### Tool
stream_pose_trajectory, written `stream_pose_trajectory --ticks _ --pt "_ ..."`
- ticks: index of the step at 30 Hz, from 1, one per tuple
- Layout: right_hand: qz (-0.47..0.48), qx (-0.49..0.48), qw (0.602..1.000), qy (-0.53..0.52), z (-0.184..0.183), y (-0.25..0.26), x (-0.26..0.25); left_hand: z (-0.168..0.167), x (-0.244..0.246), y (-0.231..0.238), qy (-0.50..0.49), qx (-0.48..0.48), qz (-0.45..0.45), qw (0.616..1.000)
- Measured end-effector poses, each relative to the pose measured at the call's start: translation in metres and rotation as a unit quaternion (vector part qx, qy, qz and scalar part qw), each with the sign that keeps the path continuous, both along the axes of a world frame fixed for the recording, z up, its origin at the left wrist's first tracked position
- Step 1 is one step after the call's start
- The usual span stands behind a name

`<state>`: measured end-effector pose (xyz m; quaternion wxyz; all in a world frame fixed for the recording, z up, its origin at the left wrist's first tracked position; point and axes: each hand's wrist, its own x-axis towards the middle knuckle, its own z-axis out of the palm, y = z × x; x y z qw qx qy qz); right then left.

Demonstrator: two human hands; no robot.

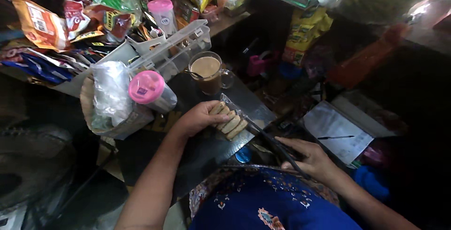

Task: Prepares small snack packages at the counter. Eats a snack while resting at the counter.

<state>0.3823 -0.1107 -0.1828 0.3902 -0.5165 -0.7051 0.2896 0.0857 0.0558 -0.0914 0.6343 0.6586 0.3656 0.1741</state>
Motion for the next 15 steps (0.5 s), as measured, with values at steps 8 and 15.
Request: stream_pose_trajectory --ticks 8,15 --pt "0.015 -0.019 0.999 -0.032 0.003 0.005 -0.006 0.001 0.0 -0.001 0.01 -0.002 -0.037 0.999" --pt "0.027 -0.007 1.0 0.005 0.005 0.011 -0.012 0.0 -0.002 -0.001 0.006 0.005 -0.052 0.999"
